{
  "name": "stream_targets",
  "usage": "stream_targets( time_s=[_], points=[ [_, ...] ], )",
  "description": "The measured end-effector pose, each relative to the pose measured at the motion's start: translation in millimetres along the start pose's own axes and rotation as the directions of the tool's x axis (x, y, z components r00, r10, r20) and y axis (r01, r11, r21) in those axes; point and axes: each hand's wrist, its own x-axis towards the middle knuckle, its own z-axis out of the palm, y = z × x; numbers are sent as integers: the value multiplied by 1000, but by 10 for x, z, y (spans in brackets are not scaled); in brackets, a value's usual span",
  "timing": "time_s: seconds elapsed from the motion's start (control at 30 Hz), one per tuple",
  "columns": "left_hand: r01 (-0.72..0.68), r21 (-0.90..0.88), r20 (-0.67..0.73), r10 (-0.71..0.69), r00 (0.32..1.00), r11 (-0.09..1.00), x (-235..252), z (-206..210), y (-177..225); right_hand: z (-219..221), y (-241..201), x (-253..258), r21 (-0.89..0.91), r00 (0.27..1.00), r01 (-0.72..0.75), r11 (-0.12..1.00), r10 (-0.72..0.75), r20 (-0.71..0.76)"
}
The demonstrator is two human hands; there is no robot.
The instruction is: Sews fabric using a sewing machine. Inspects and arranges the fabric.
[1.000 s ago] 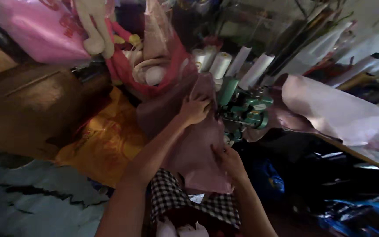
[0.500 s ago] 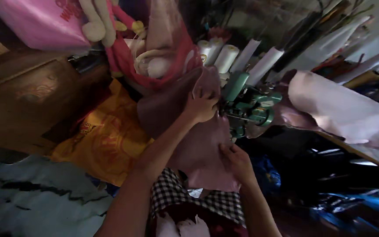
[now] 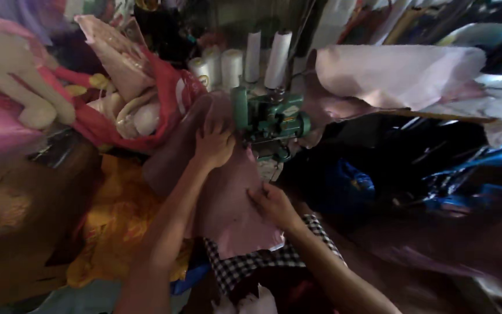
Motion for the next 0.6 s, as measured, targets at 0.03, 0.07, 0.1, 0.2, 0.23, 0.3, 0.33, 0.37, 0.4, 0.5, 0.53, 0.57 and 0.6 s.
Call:
stream_targets(
  time_s=[0.03, 0.07, 0.1, 0.2, 0.23, 0.3, 0.33, 0.37, 0.4, 0.5, 0.53, 0.57, 0.6],
  points=[
    [9, -1, 2, -9, 1000, 1000, 8, -3, 0, -13, -1, 10, 3, 1000, 1, 1000, -1, 1],
    [18, -1, 9, -18, 1000, 1000, 22, -11, 0, -25, 3, 26, 4, 1000, 9, 1000, -9, -1],
    [24, 3, 16, -24, 1000, 1000, 41, -21, -3, -35, 13, 46, 5, 1000, 23, 1000, -23, -3],
    [26, 13, 4, -26, 1000, 1000, 111, -42, -12, -49, 2, 105, 4, 999, 33, 999, -33, -3],
    [25, 19, 0, -25, 1000, 999, 132, -45, -17, -50, -5, 122, 13, 999, 35, 999, -35, 0],
    [35, 31, 16, -36, 999, 999, 160, -59, -21, -42, -10, 147, 44, 999, 37, 998, -37, -2],
    [43, 39, 23, -44, 999, 998, 170, -69, -15, -40, -11, 159, 56, 999, 36, 998, -36, -3],
    [48, 46, 26, -49, 998, 998, 178, -76, -11, -43, -19, 166, 61, 1000, 31, 998, -31, -3],
    [51, 48, 30, -53, 998, 998, 183, -80, -9, -46, -29, 173, 62, 1000, 25, 998, -25, -2],
    [51, 38, 21, -51, 998, 998, 204, -77, -29, -51, -59, 196, 52, 1000, 12, 999, -12, 2],
    [48, 34, 15, -49, 999, 998, 216, -70, -41, -50, -55, 207, 45, 1000, 15, 999, -15, 4],
    [47, 29, 15, -47, 999, 998, 228, -72, -51, -47, -44, 223, 43, 1000, 21, 999, -22, 8],
    [44, 26, 16, -44, 999, 999, 242, -79, -59, -39, -28, 243, 52, 1000, 29, 998, -30, 9]
  ],
)
